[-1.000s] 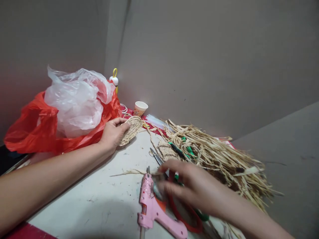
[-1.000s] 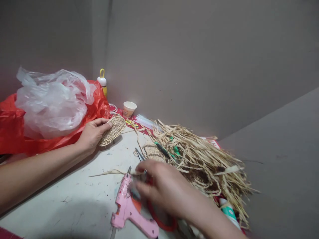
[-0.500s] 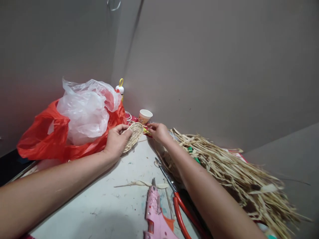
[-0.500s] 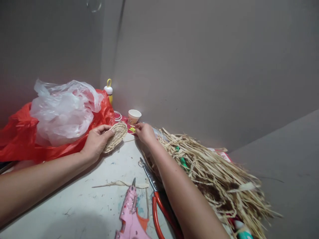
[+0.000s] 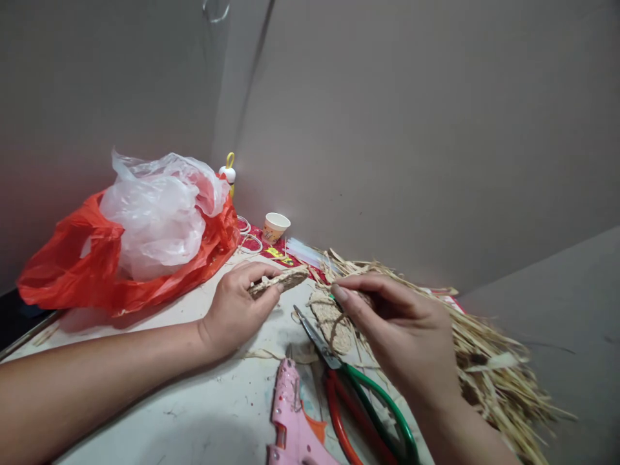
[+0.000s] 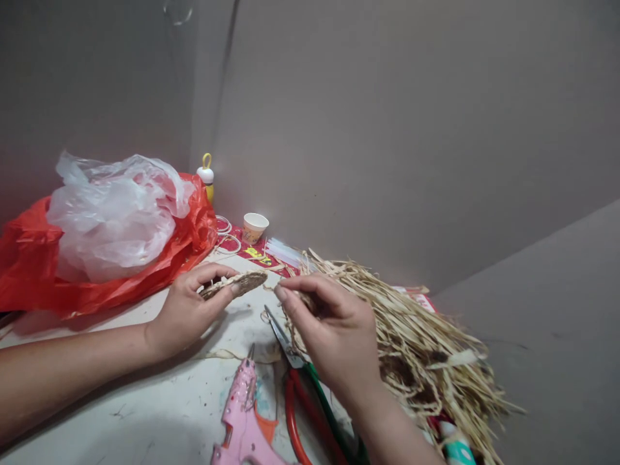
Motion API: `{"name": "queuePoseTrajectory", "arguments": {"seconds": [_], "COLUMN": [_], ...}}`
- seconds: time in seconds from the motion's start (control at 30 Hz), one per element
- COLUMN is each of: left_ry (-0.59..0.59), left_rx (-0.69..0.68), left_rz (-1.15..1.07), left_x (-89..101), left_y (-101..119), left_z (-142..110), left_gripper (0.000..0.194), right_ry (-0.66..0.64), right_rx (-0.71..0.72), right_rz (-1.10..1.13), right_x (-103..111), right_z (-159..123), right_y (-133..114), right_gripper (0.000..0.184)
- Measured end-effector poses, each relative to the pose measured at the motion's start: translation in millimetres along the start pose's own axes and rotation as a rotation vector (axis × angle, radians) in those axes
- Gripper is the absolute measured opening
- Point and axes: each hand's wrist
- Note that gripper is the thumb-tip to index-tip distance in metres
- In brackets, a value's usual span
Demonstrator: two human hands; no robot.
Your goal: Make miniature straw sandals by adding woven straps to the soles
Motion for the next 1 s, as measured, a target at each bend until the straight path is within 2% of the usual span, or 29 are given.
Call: {"name": "queuePoseTrajectory", "arguments": {"seconds": [0.07, 0.17, 0.3, 0.7, 1.0], "left_ry": [-0.023, -0.058, -0.091, -0.133, -0.169], "left_rx": [-0.142, -0.312, -0.440, -0.523, -0.537], "left_rz": [0.050, 0.049, 0.070, 0.205, 0.249], "left_x": [-0.6, -0.3, 0.3, 1.1, 1.8], "left_y": [7.2, 15.6, 19.3, 19.5, 21.6], "left_z": [-3.9, -7.3, -10.0, -10.3, -11.6], "left_gripper": [0.013, 0.016, 0.019, 0.017, 0.017], "right_ry": [0.003, -0.049, -0.024, 0.119, 0.150], "right_rx": [-0.002, -0.108, -0.193, -0.037, -0.048], "right_rz": [0.053, 0.196, 0.323, 0.171, 0.130], "right_x": [-0.8, -5.7, -11.8, -16.4, -20.1], "right_z": [-15.5, -29.2, -35.6, -42.4, -41.6], "right_y": [-4.5, -9.5, -13.0, -8.7, -7.0], "right_gripper": [0.003, 0.005, 0.006, 0.014, 0.014]}}
Point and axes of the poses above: each hand's wrist, its own z-axis towards the middle knuckle, its own x-axis out of the back of the hand, y = z × x, and after that the axes turned 13 degrees about -x, right-handed
